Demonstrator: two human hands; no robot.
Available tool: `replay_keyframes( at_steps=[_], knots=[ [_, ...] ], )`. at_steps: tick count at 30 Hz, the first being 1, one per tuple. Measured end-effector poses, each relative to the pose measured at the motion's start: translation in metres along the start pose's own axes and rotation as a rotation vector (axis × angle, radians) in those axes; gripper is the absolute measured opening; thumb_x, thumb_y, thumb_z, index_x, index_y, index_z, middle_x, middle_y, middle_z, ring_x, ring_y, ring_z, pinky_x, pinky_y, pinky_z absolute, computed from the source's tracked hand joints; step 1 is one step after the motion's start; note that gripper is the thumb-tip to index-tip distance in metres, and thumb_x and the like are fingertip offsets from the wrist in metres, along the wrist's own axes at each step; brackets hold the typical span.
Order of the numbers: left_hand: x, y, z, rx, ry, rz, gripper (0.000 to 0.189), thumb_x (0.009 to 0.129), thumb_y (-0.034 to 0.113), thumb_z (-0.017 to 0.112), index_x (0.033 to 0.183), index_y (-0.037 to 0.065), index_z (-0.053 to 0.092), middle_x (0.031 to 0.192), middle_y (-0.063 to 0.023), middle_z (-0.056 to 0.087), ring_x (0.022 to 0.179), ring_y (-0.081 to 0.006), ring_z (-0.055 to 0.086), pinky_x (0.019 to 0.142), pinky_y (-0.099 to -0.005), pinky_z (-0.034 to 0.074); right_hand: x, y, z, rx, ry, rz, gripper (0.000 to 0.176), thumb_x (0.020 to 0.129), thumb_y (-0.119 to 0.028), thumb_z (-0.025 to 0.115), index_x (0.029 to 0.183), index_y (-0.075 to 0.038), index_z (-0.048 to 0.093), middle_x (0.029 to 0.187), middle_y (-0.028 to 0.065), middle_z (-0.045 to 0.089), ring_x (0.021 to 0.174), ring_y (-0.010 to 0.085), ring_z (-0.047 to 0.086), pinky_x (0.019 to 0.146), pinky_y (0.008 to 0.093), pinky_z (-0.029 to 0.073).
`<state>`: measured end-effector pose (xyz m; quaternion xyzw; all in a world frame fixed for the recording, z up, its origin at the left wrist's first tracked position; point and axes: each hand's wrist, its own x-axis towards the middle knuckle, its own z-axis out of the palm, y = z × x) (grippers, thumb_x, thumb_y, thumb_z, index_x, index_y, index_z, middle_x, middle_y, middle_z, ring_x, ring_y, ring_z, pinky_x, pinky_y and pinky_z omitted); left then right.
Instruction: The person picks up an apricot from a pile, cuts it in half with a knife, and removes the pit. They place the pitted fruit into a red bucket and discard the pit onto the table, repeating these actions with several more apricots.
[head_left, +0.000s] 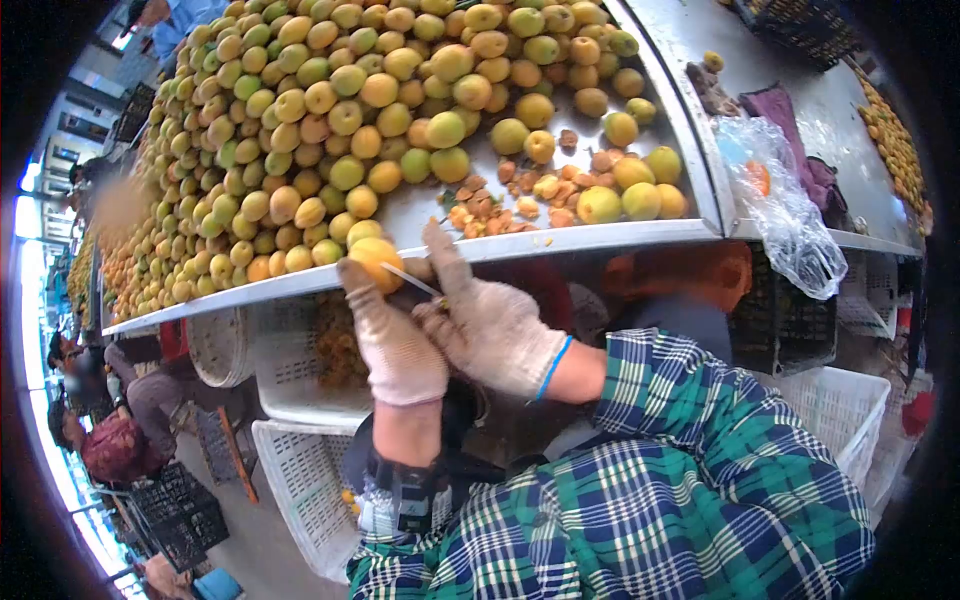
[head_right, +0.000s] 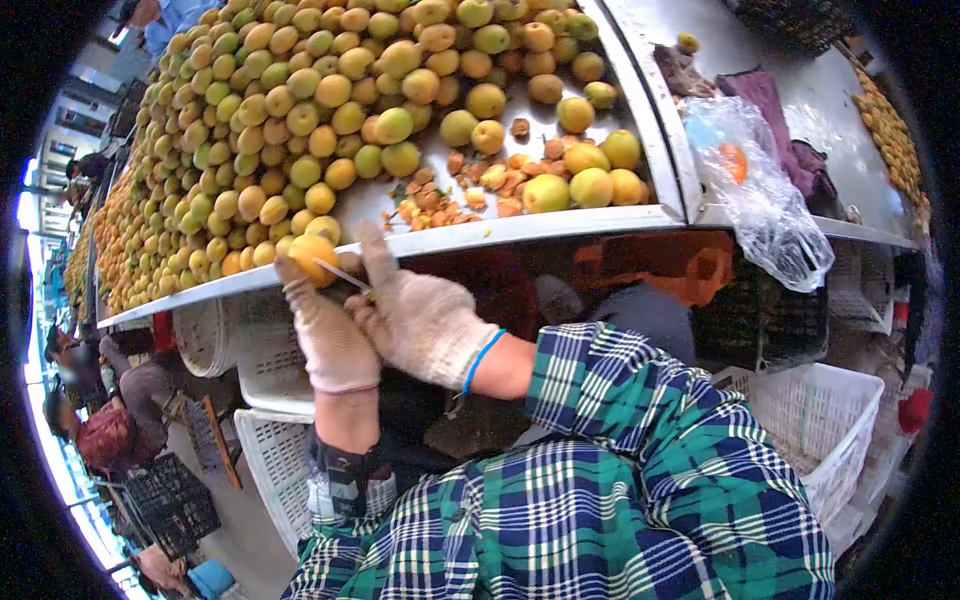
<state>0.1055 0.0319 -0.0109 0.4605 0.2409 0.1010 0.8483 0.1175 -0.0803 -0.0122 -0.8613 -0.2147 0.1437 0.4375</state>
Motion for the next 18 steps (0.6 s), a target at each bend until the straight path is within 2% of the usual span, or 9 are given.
replay_keyframes(
  at_steps=[1,3,4,5,7,8,10,16,18],
  knots=[
    [0.003,-0.004,0.004,-0.011,0.053,0.055,0.066,0.092,0.064,0.040,0.120,0.006,0.053,0.104,-0.0048,0.060,0.094,-0.0167,0.056,0.088,-0.0299,0.045,0.001,0.003,0.004,0.022,0.082,-0.046,0.073,0.092,-0.032,0.048,0.145,-0.001,0.008,0.074,0.0210,0.064,0.067,0.0399,0.063,0.056,0.0506,0.048],
    [-0.003,0.003,0.007,0.003,-0.051,0.029,0.070,0.091,0.066,0.039,0.120,0.004,0.053,0.105,-0.0053,0.059,0.095,-0.0181,0.055,0.089,-0.0310,0.044,0.003,0.017,0.016,0.042,0.179,-0.163,0.073,0.092,-0.032,0.050,0.145,-0.002,0.009,0.074,0.0205,0.064,0.066,0.0400,0.063,0.056,0.0503,0.048],
    [-0.002,0.003,0.002,0.024,-0.107,0.020,0.062,0.090,0.065,0.043,0.113,0.010,0.056,0.107,-0.0054,0.061,0.096,-0.0197,0.058,0.090,-0.0338,0.046,0.003,0.015,0.014,0.017,0.157,-0.131,0.072,0.092,-0.032,0.051,0.145,-0.004,0.011,0.073,0.0205,0.063,0.066,0.0408,0.062,0.056,0.0508,0.048],
    [0.000,0.002,0.002,0.036,-0.101,0.065,0.065,0.090,0.065,0.042,0.116,0.007,0.055,0.112,-0.0066,0.058,0.099,-0.0193,0.056,0.091,-0.0335,0.045,0.004,0.013,0.010,0.024,0.149,-0.140,0.072,0.092,-0.032,0.051,0.145,-0.004,0.011,0.073,0.0205,0.063,0.066,0.0408,0.062,0.056,0.0508,0.048],
    [0.007,0.011,-0.011,0.405,-0.110,0.222,0.064,0.092,0.063,0.042,0.116,0.005,0.055,0.113,-0.0085,0.057,0.101,-0.0188,0.055,0.091,-0.0332,0.044,0.004,0.008,0.003,0.010,0.070,-0.095,0.070,0.092,-0.032,0.050,0.145,-0.005,0.013,0.072,0.0210,0.063,0.066,0.0415,0.062,0.056,0.0518,0.047],
    [0.008,0.010,-0.010,0.411,-0.109,0.223,0.064,0.092,0.063,0.042,0.116,0.005,0.055,0.113,-0.0085,0.057,0.101,-0.0188,0.055,0.091,-0.0332,0.044,0.005,0.007,0.003,0.010,0.059,-0.090,0.069,0.093,-0.031,0.050,0.146,-0.007,0.014,0.071,0.0208,0.063,0.065,0.0414,0.062,0.056,0.0521,0.047],
    [0.008,0.006,-0.004,0.347,0.025,0.408,0.060,0.093,0.059,0.044,0.114,0.004,0.056,0.108,-0.0083,0.059,0.099,-0.0183,0.055,0.090,-0.0331,0.044,0.005,0.007,0.005,-0.018,0.034,-0.083,0.068,0.093,-0.031,0.050,0.146,-0.007,0.014,0.070,0.0205,0.063,0.065,0.0413,0.062,0.055,0.0520,0.047],
    [0.014,0.003,-0.026,0.298,-0.098,0.110,0.058,0.094,0.056,0.047,0.111,0.001,0.056,0.099,-0.0053,0.061,0.089,-0.0137,0.057,0.083,-0.0291,0.046,0.005,0.011,0.010,-0.080,0.038,-0.078,0.065,0.093,-0.031,0.049,0.144,-0.007,0.015,0.069,0.0202,0.062,0.062,0.0411,0.061,0.053,0.0522,0.047],
    [0.015,0.002,-0.024,0.490,-0.126,0.209,0.055,0.093,0.051,0.051,0.112,0.000,0.055,0.096,-0.0056,0.061,0.087,-0.0123,0.056,0.079,-0.0278,0.047,0.006,0.015,0.011,-0.084,0.059,-0.086,0.065,0.093,-0.031,0.049,0.143,-0.007,0.016,0.069,0.0204,0.062,0.062,0.0410,0.062,0.053,0.0524,0.047]
  ],
)
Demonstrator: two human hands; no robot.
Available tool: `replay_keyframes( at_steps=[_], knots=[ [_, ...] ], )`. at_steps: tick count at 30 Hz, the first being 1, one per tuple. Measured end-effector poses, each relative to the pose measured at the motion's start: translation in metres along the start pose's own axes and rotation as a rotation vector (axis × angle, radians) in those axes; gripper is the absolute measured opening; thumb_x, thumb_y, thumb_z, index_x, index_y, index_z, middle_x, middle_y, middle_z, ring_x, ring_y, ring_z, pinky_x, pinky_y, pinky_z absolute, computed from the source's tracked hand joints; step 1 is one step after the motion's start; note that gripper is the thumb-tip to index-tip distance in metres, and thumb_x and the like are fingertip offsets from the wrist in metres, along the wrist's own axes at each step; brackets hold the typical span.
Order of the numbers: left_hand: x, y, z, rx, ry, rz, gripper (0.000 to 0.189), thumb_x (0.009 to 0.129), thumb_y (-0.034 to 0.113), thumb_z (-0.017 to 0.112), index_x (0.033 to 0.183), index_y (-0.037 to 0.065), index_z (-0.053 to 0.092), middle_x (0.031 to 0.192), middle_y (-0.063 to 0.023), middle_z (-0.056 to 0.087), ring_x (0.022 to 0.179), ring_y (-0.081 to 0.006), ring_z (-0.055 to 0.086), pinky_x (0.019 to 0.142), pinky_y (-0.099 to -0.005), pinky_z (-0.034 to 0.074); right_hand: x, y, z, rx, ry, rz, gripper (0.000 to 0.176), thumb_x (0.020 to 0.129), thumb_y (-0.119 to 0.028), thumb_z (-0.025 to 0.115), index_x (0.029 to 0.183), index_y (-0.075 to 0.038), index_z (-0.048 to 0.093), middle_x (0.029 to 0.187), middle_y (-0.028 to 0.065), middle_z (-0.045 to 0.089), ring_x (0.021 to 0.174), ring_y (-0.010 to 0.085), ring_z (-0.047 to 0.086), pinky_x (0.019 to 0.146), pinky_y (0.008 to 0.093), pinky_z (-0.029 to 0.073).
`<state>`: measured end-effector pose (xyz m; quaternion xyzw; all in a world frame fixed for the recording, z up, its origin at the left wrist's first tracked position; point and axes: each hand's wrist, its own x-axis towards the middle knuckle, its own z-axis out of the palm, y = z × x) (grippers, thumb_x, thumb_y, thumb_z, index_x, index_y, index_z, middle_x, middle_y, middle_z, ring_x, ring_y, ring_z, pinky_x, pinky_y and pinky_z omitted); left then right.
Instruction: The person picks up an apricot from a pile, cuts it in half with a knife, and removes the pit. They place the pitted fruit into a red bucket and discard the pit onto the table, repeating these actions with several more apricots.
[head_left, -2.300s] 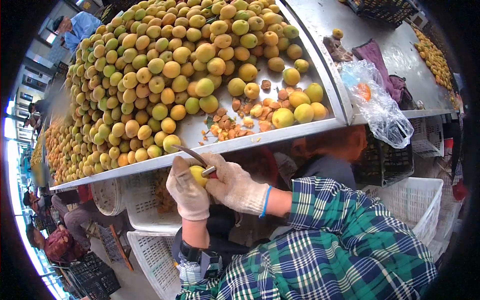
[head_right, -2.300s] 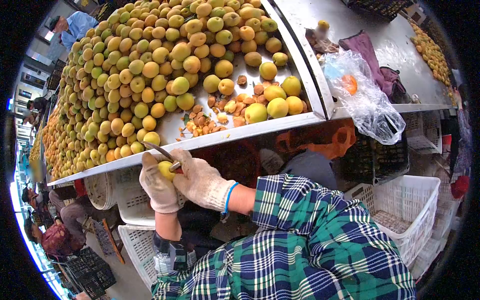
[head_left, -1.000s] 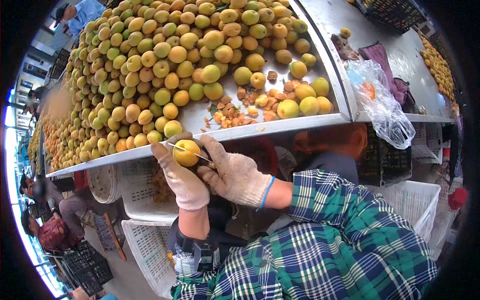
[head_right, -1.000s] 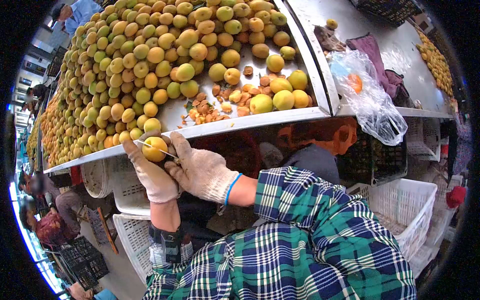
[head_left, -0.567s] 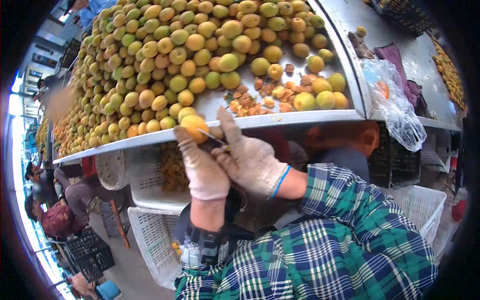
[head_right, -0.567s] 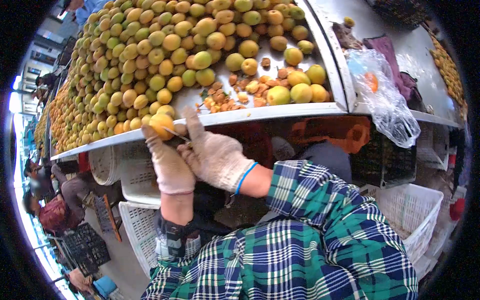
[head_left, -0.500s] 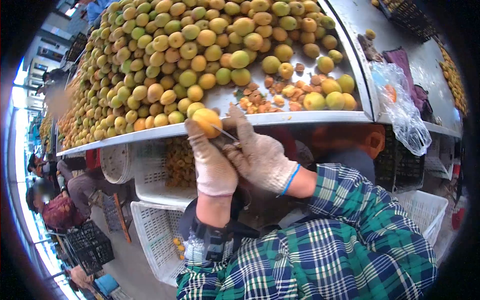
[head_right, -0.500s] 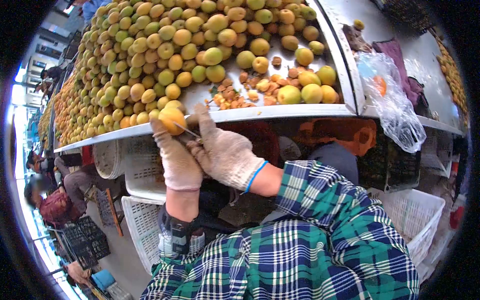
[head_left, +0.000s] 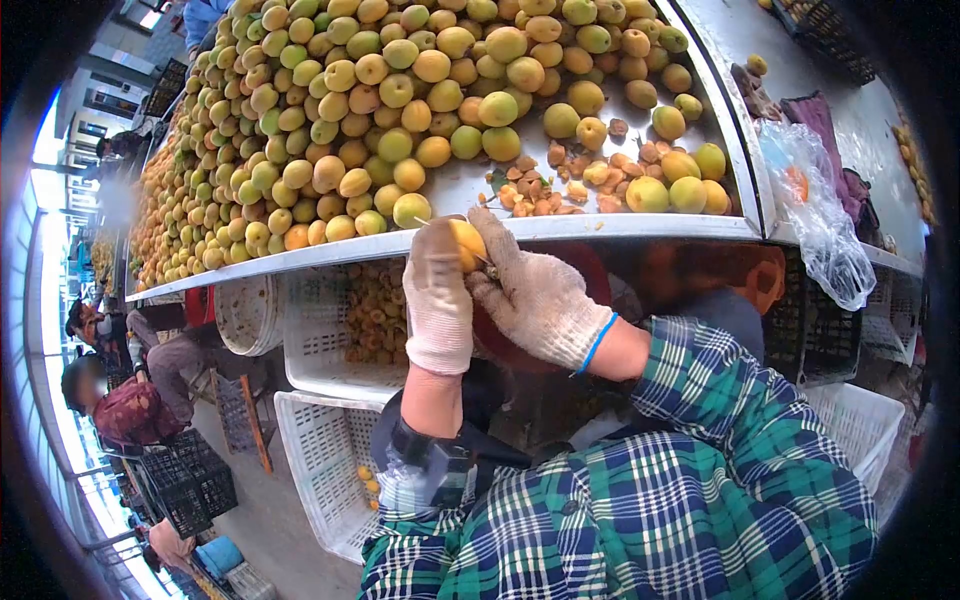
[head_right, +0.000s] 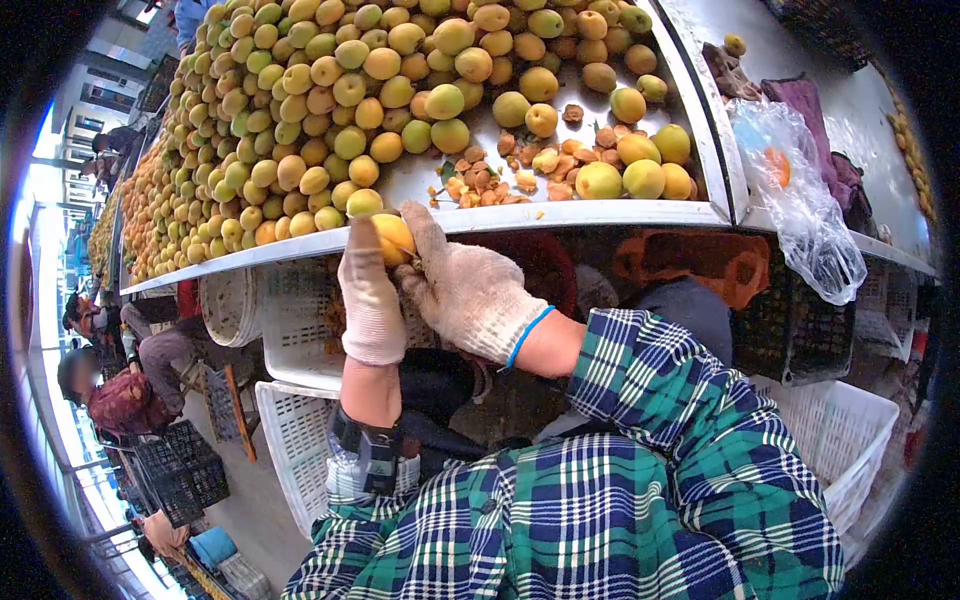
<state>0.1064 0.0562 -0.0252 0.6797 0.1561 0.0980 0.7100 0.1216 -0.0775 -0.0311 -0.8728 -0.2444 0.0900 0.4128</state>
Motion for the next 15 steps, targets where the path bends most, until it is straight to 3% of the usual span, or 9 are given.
replay_keyframes(
  at_steps=[1,2,5,6,7,10,13,15],
  knots=[
    [0.000,0.001,0.002,0.197,-0.023,0.090,0.052,0.093,0.046,0.055,0.114,-0.002,0.054,0.093,-0.0059,0.061,0.084,-0.0109,0.056,0.076,-0.0265,0.047,0.002,0.002,0.000,0.026,0.001,0.002,0.064,0.093,-0.031,0.049,0.142,-0.007,0.017,0.070,0.0205,0.063,0.063,0.0408,0.062,0.054,0.0524,0.047],
    [0.000,0.004,0.006,0.054,-0.081,0.022,0.054,0.089,0.043,0.064,0.116,-0.003,0.053,0.097,-0.0063,0.060,0.085,-0.0101,0.055,0.074,-0.0247,0.047,0.001,0.004,-0.001,0.054,0.002,0.006,0.064,0.092,-0.032,0.048,0.142,-0.007,0.017,0.071,0.0207,0.063,0.064,0.0406,0.063,0.055,0.0524,0.048],
    [-0.004,0.010,0.013,0.075,0.017,0.108,0.051,0.087,0.035,0.069,0.117,-0.003,0.052,0.101,-0.0061,0.058,0.086,-0.0105,0.055,0.073,-0.0238,0.048,0.002,-0.003,-0.009,0.085,-0.011,-0.020,0.064,0.092,-0.032,0.048,0.142,-0.008,0.017,0.072,0.0207,0.064,0.067,0.0404,0.064,0.057,0.0525,0.048],
    [-0.006,0.012,0.014,0.107,0.039,0.151,0.056,0.090,0.046,0.062,0.118,-0.002,0.052,0.104,-0.0057,0.057,0.088,-0.0120,0.055,0.078,-0.0255,0.048,0.001,-0.008,-0.013,0.087,-0.009,-0.018,0.064,0.092,-0.032,0.048,0.142,-0.008,0.017,0.072,0.0207,0.064,0.067,0.0404,0.064,0.057,0.0525,0.048],
    [-0.006,0.011,0.014,0.109,0.037,0.151,0.056,0.090,0.046,0.062,0.118,-0.002,0.052,0.104,-0.0057,0.057,0.088,-0.0120,0.055,0.078,-0.0255,0.048,0.000,-0.013,-0.016,0.081,-0.043,0.001,0.064,0.092,-0.027,0.051,0.144,-0.008,0.018,0.077,0.0221,0.064,0.070,0.0418,0.063,0.060,0.0524,0.048],
    [-0.006,0.009,0.016,-0.244,0.122,-0.092,0.075,0.090,0.068,0.039,0.115,-0.001,0.055,0.103,-0.0072,0.058,0.091,-0.0153,0.057,0.086,-0.0314,0.047,-0.002,-0.017,-0.018,0.039,-0.103,0.043,0.066,0.091,-0.023,0.053,0.145,-0.008,0.019,0.080,0.0234,0.063,0.073,0.0427,0.062,0.062,0.0517,0.048],
    [-0.006,0.010,0.013,-0.304,-0.034,-0.204,0.070,0.089,0.067,0.044,0.119,0.004,0.053,0.109,-0.0080,0.060,0.098,-0.0192,0.058,0.087,-0.0328,0.048,-0.001,-0.009,-0.015,-0.024,-0.112,0.063,0.065,0.092,-0.029,0.051,0.144,-0.008,0.019,0.080,0.0223,0.064,0.071,0.0404,0.064,0.060,0.0511,0.049],
    [-0.003,0.003,0.010,-0.214,-0.036,-0.145,0.071,0.088,0.068,0.045,0.115,0.003,0.055,0.105,-0.0085,0.061,0.096,-0.0182,0.059,0.086,-0.0319,0.048,0.000,-0.005,-0.014,-0.045,-0.095,0.061,0.064,0.093,-0.033,0.048,0.144,-0.007,0.018,0.081,0.0211,0.065,0.070,0.0388,0.065,0.059,0.0511,0.050]
  ],
)
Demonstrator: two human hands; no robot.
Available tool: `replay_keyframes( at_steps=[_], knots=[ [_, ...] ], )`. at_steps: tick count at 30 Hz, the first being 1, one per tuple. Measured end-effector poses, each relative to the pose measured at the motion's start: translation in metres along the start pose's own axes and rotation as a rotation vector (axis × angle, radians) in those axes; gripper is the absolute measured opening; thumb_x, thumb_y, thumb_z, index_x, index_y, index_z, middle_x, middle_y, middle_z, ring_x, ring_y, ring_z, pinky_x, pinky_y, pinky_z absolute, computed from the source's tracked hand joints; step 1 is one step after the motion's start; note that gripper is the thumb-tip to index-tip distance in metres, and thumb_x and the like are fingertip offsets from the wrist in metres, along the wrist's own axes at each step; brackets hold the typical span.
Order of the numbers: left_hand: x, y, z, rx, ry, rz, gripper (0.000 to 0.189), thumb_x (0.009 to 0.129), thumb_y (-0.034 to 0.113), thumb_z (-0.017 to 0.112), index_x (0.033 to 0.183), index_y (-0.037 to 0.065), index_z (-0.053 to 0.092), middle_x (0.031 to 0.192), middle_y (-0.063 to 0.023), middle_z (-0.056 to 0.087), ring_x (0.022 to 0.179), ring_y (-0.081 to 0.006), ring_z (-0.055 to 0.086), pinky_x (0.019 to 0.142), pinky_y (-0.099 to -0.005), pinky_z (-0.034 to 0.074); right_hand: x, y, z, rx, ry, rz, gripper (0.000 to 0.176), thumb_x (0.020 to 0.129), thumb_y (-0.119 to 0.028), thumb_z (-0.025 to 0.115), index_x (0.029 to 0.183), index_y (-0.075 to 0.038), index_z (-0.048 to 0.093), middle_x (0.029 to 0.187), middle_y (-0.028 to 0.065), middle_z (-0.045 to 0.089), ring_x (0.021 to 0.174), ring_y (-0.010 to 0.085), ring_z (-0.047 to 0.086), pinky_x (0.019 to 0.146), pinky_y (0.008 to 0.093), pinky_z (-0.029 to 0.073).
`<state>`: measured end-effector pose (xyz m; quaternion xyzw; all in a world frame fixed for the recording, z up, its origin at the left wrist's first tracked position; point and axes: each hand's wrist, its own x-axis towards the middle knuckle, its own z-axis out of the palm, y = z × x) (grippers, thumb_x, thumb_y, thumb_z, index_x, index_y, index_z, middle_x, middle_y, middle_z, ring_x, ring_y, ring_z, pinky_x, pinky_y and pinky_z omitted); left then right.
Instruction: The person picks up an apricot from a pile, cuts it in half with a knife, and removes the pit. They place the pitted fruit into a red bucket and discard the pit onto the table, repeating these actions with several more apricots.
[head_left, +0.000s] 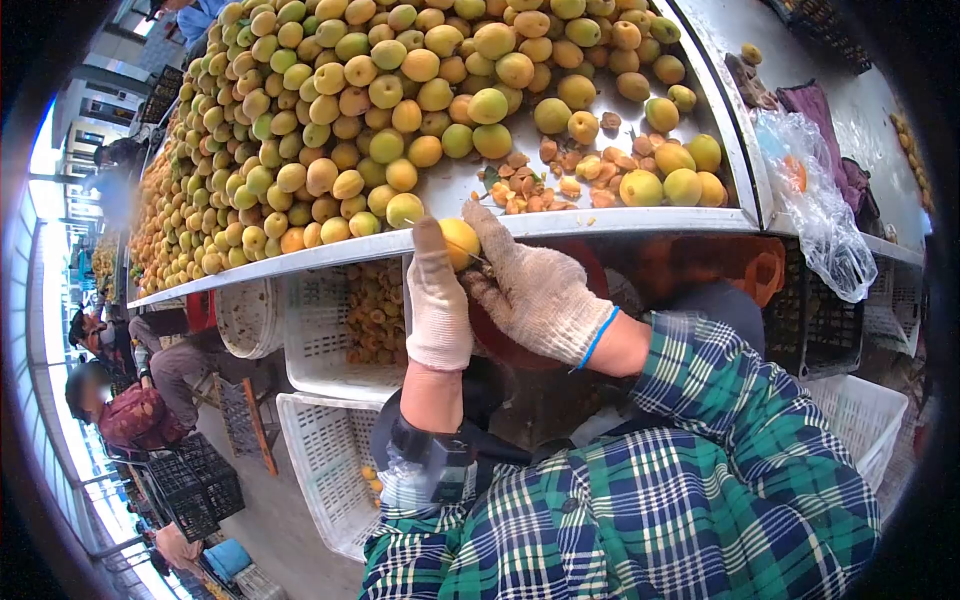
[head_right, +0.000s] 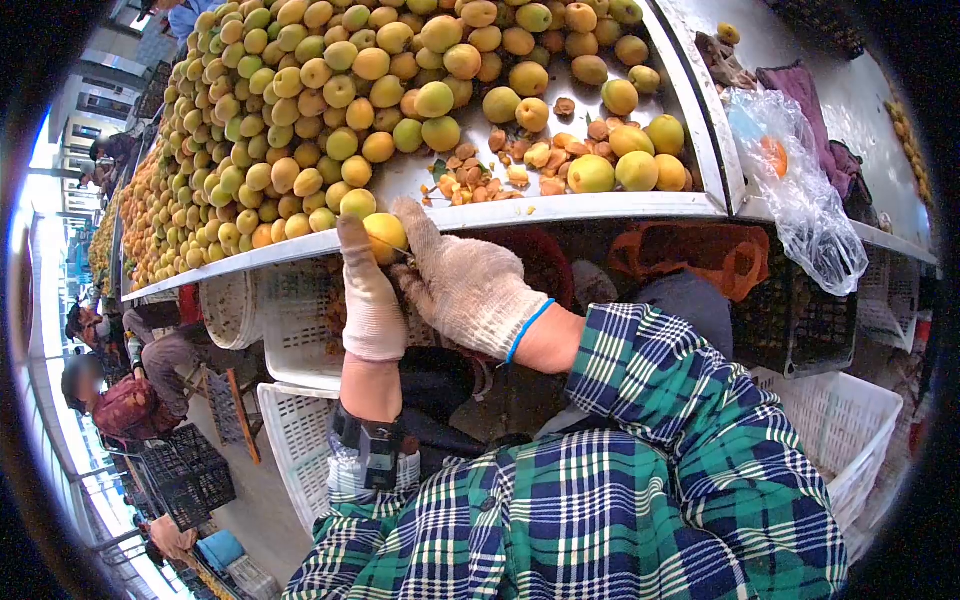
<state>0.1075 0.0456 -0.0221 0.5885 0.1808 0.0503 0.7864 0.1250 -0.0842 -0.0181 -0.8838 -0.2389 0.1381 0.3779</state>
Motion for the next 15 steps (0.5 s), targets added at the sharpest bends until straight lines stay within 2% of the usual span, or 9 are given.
replay_keyframes(
  at_steps=[2,3,4,6,7,9,11,13,15],
  knots=[
    [0.007,-0.002,-0.014,0.367,-0.091,0.056,0.075,0.087,0.070,0.044,0.113,0.001,0.057,0.102,-0.0083,0.062,0.095,-0.0171,0.059,0.084,-0.0308,0.048,0.001,0.001,0.000,-0.026,0.066,-0.044,0.066,0.091,-0.032,0.050,0.143,-0.005,0.019,0.084,0.0208,0.066,0.072,0.0384,0.065,0.059,0.0508,0.050],
    [0.007,-0.004,-0.017,0.354,-0.051,0.084,0.064,0.091,0.059,0.051,0.105,-0.003,0.061,0.091,-0.0034,0.061,0.083,-0.0111,0.053,0.076,-0.0240,0.043,0.001,0.001,0.000,-0.024,0.067,-0.042,0.066,0.091,-0.032,0.050,0.143,-0.005,0.019,0.084,0.0208,0.066,0.072,0.0384,0.065,0.059,0.0508,0.050],
    [0.003,0.001,-0.013,0.355,-0.053,0.083,0.064,0.091,0.059,0.051,0.105,-0.003,0.061,0.091,-0.0034,0.061,0.083,-0.0111,0.053,0.076,-0.0240,0.043,0.000,0.002,0.000,-0.059,0.053,-0.048,0.069,0.089,-0.031,0.053,0.143,-0.004,0.020,0.084,0.0206,0.066,0.072,0.0380,0.065,0.060,0.0505,0.050],
    [-0.004,0.009,-0.006,0.435,-0.027,0.136,0.058,0.089,0.053,0.059,0.105,-0.003,0.061,0.090,-0.0023,0.061,0.083,-0.0095,0.052,0.075,-0.0233,0.043,0.000,0.003,0.000,-0.095,0.041,-0.052,0.071,0.087,-0.030,0.055,0.143,-0.004,0.020,0.085,0.0203,0.066,0.073,0.0376,0.066,0.060,0.0502,0.050],
    [-0.003,0.011,-0.010,0.429,-0.049,0.133,0.054,0.086,0.048,0.066,0.103,-0.003,0.062,0.090,-0.0025,0.062,0.083,-0.0086,0.053,0.075,-0.0237,0.044,0.000,0.004,0.001,-0.113,0.033,-0.065,0.073,0.085,-0.029,0.056,0.143,-0.004,0.020,0.085,0.0199,0.066,0.073,0.0373,0.066,0.060,0.0501,0.051],
    [-0.005,0.013,-0.013,0.332,-0.057,0.112,0.055,0.086,0.049,0.066,0.103,-0.003,0.063,0.092,-0.0031,0.062,0.083,-0.0091,0.054,0.076,-0.0240,0.045,0.001,0.007,0.005,-0.132,0.021,-0.086,0.075,0.084,-0.029,0.058,0.144,-0.005,0.020,0.085,0.0195,0.066,0.074,0.0369,0.066,0.060,0.0499,0.051],
    [-0.008,0.014,-0.013,0.239,-0.066,0.087,0.056,0.085,0.050,0.066,0.102,-0.003,0.063,0.093,-0.0038,0.062,0.083,-0.0096,0.054,0.076,-0.0242,0.045,0.002,0.011,0.010,-0.150,0.139,-0.191,0.071,0.086,-0.025,0.060,0.143,-0.007,0.024,0.091,0.0182,0.065,0.069,0.0359,0.065,0.057,0.0458,0.050],
    [-0.010,0.011,-0.009,-0.005,-0.063,-0.058,0.064,0.085,0.057,0.061,0.108,-0.003,0.060,0.100,-0.0044,0.061,0.087,-0.0117,0.055,0.080,-0.0274,0.046,0.003,0.012,0.010,-0.147,0.135,-0.198,0.072,0.085,-0.024,0.061,0.144,-0.007,0.024,0.092,0.0179,0.064,0.069,0.0356,0.065,0.057,0.0453,0.050],
    [-0.011,0.018,-0.011,0.051,-0.095,-0.059,0.063,0.086,0.056,0.061,0.108,-0.003,0.060,0.101,-0.0045,0.060,0.087,-0.0116,0.055,0.080,-0.0275,0.046,0.003,0.013,0.009,-0.146,0.133,-0.200,0.073,0.084,-0.023,0.062,0.144,-0.007,0.023,0.094,0.0177,0.064,0.068,0.0353,0.065,0.056,0.0448,0.050]
  ],
)
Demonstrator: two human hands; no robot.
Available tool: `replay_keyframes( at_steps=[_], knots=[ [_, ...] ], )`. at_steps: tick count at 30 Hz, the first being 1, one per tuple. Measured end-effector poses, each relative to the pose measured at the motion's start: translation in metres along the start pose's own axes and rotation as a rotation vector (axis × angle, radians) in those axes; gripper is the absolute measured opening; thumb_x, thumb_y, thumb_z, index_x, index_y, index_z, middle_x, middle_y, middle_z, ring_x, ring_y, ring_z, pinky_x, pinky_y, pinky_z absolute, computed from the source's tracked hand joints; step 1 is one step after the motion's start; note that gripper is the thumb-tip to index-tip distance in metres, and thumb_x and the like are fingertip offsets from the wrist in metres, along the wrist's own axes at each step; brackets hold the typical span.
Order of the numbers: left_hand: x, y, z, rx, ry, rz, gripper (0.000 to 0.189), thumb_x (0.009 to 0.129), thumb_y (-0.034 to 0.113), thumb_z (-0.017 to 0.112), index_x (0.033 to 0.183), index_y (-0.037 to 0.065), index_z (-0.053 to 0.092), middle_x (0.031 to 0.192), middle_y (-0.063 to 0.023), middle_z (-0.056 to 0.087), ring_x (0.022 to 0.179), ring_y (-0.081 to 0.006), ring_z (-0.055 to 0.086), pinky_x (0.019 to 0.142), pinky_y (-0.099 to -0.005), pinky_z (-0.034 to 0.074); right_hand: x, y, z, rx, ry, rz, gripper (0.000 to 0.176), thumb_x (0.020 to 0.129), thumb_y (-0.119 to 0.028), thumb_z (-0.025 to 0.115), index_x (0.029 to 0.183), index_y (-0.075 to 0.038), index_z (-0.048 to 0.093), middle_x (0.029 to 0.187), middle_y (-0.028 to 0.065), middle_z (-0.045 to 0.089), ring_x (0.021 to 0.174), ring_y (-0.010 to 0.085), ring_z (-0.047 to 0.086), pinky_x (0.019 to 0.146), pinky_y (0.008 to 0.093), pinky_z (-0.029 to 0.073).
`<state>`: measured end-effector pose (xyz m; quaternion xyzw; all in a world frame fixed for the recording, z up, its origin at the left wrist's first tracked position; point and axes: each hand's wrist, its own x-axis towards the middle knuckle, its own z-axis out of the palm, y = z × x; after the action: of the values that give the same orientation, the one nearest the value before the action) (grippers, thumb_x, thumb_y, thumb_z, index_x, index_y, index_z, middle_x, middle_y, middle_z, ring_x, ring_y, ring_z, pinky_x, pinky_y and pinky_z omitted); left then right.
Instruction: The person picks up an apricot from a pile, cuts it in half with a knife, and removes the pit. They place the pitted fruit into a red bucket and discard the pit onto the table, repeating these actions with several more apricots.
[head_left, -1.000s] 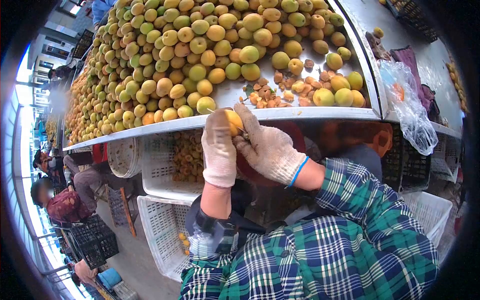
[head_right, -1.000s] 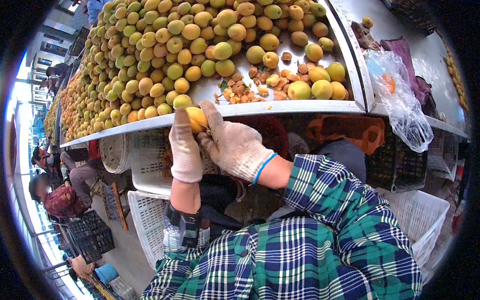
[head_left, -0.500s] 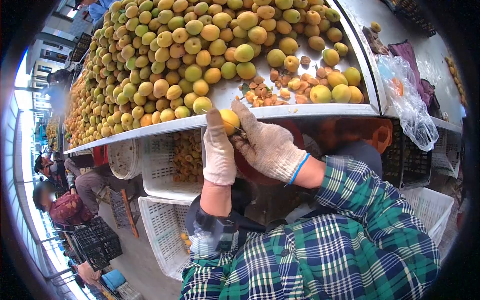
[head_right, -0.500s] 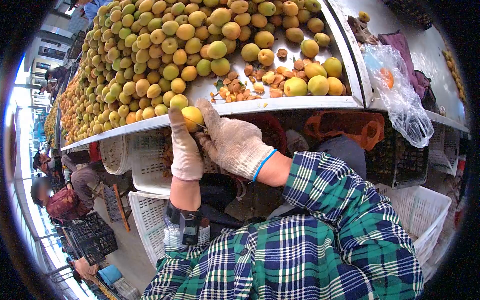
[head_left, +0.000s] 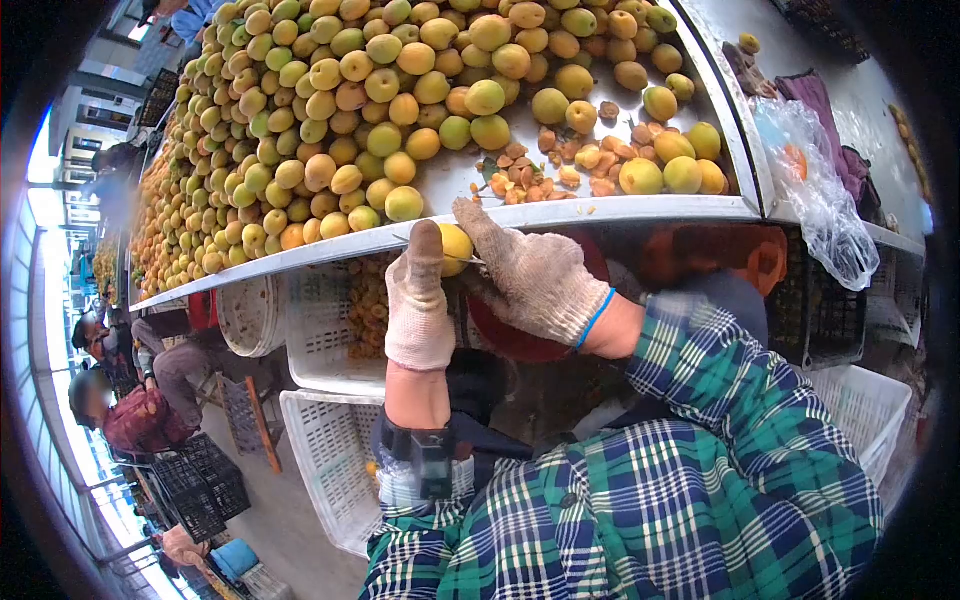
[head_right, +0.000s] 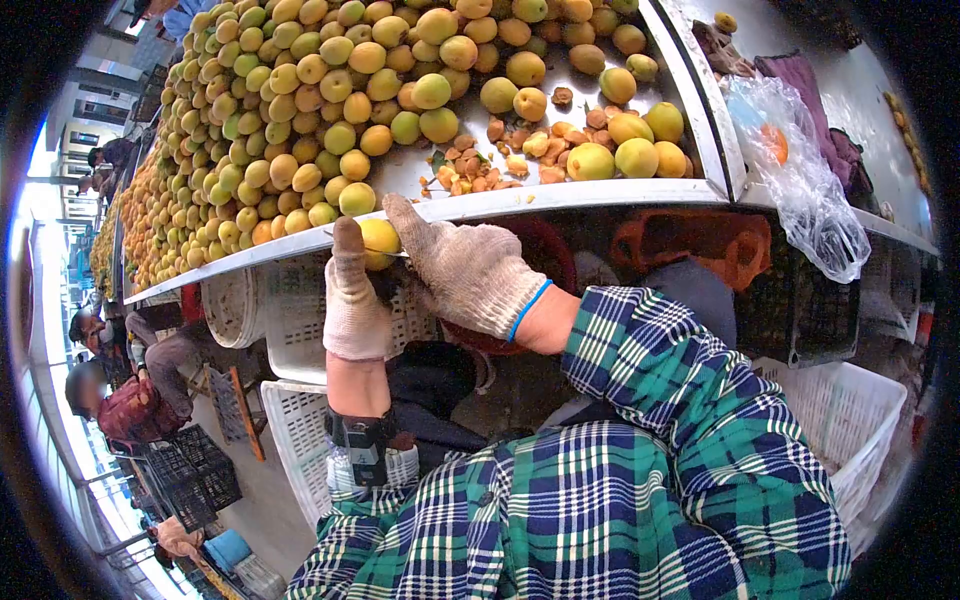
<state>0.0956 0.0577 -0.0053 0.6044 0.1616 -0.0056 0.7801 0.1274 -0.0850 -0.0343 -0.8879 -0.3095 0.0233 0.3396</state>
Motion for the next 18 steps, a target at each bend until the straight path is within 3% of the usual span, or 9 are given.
replay_keyframes(
  at_steps=[2,4,5,6,10,12,14,16,18],
  knots=[
    [0.002,-0.001,0.000,0.052,-0.032,0.003,0.062,0.086,0.055,0.062,0.108,-0.003,0.060,0.101,-0.0046,0.060,0.087,-0.0115,0.055,0.080,-0.0275,0.046,-0.001,0.003,0.002,0.014,0.054,-0.030,0.066,0.084,-0.025,0.062,0.140,-0.008,0.032,0.089,0.0165,0.064,0.067,0.0348,0.065,0.054,0.0455,0.050],
    [0.006,-0.009,0.003,0.325,0.126,0.218,0.049,0.084,0.037,0.073,0.107,-0.004,0.059,0.095,-0.0048,0.062,0.086,-0.0099,0.057,0.080,-0.0249,0.047,-0.002,0.003,0.004,-0.037,0.004,0.001,0.061,0.084,-0.027,0.061,0.136,-0.009,0.036,0.087,0.0158,0.065,0.066,0.0348,0.064,0.053,0.0458,0.050],
    [0.006,-0.008,0.004,0.319,0.121,0.224,0.049,0.084,0.037,0.073,0.107,-0.004,0.059,0.095,-0.0048,0.062,0.086,-0.0099,0.057,0.080,-0.0249,0.047,-0.001,0.002,0.003,-0.086,-0.044,0.027,0.056,0.084,-0.028,0.061,0.133,-0.009,0.041,0.085,0.0150,0.065,0.065,0.0347,0.064,0.052,0.0462,0.050],
    [0.003,-0.005,0.005,0.362,0.136,0.217,0.047,0.082,0.033,0.075,0.108,-0.003,0.059,0.095,-0.0046,0.063,0.086,-0.0099,0.057,0.078,-0.0242,0.047,-0.002,-0.001,0.000,-0.129,-0.108,0.031,0.082,0.078,-0.024,0.062,0.146,-0.008,0.019,0.084,0.0149,0.066,0.069,0.0331,0.067,0.052,0.0467,0.052],
    [0.003,-0.007,-0.001,0.399,0.064,0.198,0.042,0.080,0.027,0.078,0.104,-0.002,0.061,0.092,-0.0042,0.064,0.081,-0.0101,0.058,0.073,-0.0240,0.049,-0.007,0.001,-0.001,-0.040,-0.099,0.028,0.078,0.077,-0.023,0.062,0.143,-0.007,0.024,0.084,0.0149,0.066,0.071,0.0342,0.067,0.056,0.0462,0.053],
    [0.004,-0.011,-0.001,0.519,0.004,0.237,0.042,0.076,0.029,0.080,0.099,-0.002,0.064,0.087,-0.0064,0.066,0.077,-0.0116,0.061,0.071,-0.0256,0.050,-0.008,0.002,0.003,0.102,-0.091,0.116,0.050,0.081,-0.029,0.062,0.125,-0.010,0.047,0.092,0.0160,0.065,0.079,0.0374,0.064,0.066,0.0456,0.052],
    [0.001,-0.009,0.007,0.762,0.026,0.274,0.043,0.070,0.033,0.083,0.093,0.000,0.067,0.080,-0.0116,0.068,0.073,-0.0181,0.065,0.070,-0.0288,0.052,-0.004,0.003,0.002,0.130,-0.089,0.180,0.046,0.080,-0.029,0.062,0.120,-0.010,0.051,0.094,0.0163,0.065,0.082,0.0373,0.064,0.069,0.0448,0.052],
    [0.000,-0.003,0.011,0.868,0.003,0.336,0.044,0.070,0.035,0.083,0.092,0.001,0.067,0.080,-0.0122,0.068,0.072,-0.0205,0.065,0.070,-0.0298,0.052,-0.006,0.003,0.000,0.149,-0.009,0.237,0.034,0.078,-0.028,0.062,0.106,-0.009,0.058,0.094,0.0169,0.065,0.085,0.0372,0.063,0.073,0.0436,0.052],
    [0.000,-0.001,0.010,0.976,-0.015,0.404,0.044,0.070,0.036,0.083,0.091,0.002,0.067,0.079,-0.0127,0.067,0.072,-0.0230,0.065,0.069,-0.0308,0.052,-0.005,0.002,-0.010,0.141,-0.051,0.236,0.033,0.076,-0.024,0.062,0.103,-0.007,0.058,0.091,0.0182,0.065,0.085,0.0375,0.064,0.073,0.0452,0.052]
  ],
)
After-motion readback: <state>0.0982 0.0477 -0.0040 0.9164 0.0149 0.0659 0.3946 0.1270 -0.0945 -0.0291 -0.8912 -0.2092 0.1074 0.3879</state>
